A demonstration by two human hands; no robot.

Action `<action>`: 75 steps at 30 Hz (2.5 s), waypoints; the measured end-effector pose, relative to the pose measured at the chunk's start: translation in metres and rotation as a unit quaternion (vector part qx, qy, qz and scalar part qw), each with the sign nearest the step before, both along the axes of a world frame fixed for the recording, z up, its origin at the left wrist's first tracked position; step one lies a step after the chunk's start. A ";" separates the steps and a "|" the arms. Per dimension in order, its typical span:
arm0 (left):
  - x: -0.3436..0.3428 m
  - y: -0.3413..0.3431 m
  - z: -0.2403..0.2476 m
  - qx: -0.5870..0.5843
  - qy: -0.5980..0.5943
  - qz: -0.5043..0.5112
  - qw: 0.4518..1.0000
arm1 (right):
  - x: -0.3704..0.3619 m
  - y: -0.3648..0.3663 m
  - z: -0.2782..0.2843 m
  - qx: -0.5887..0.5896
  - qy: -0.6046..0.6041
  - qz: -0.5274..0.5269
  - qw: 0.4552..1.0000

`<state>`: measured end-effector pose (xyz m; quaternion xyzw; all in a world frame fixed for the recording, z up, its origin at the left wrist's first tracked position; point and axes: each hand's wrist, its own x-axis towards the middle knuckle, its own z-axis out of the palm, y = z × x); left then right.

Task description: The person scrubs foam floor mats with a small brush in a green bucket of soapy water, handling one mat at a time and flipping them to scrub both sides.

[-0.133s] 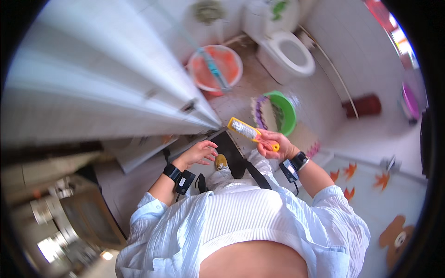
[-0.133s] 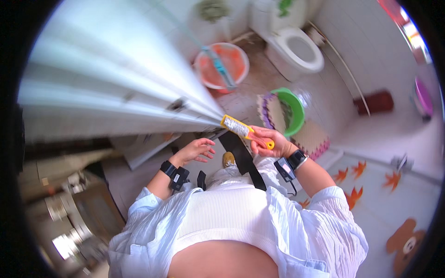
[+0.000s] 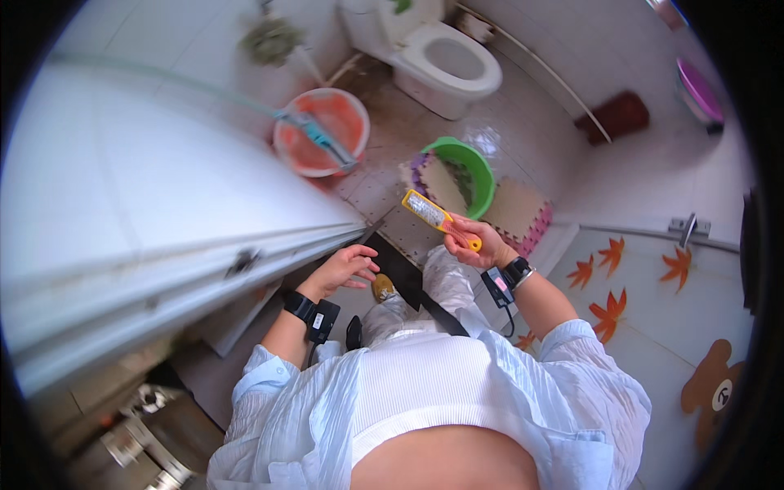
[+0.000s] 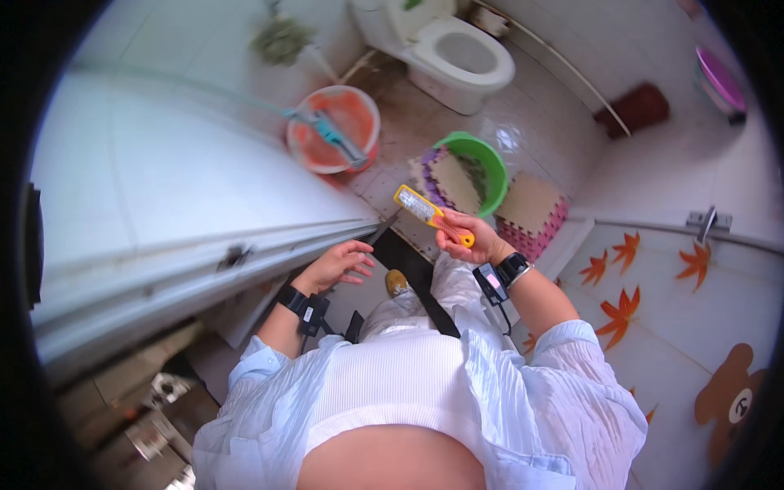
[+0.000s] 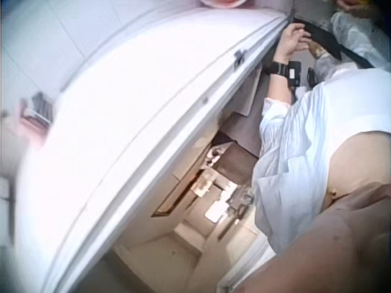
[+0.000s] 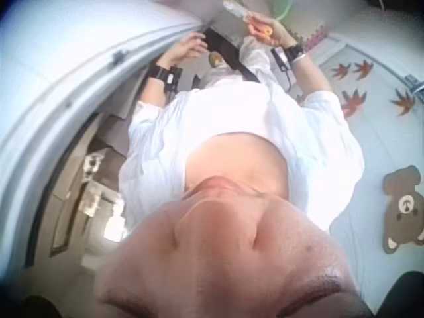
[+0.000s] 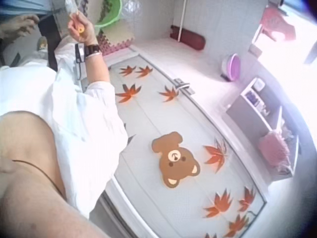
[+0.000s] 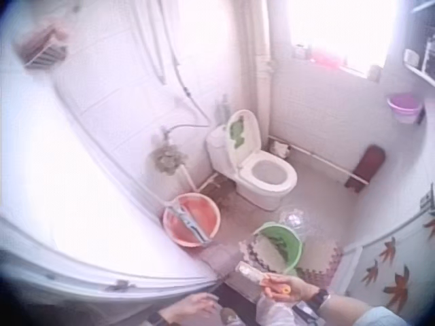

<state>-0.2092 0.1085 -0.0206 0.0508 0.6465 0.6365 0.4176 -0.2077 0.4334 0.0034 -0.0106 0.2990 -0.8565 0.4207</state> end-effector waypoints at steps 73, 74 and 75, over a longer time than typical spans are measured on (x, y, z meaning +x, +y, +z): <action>0.194 0.303 -0.243 0.341 -0.595 -0.480 0.547 | 0.070 0.222 -0.395 0.669 -0.031 -0.123 0.733; 0.179 0.306 -0.241 0.332 -0.576 -0.514 0.542 | 0.079 0.224 -0.392 0.664 -0.072 -0.102 0.737; 0.164 0.308 -0.241 0.322 -0.553 -0.548 0.538 | 0.083 0.227 -0.388 0.665 -0.067 -0.104 0.737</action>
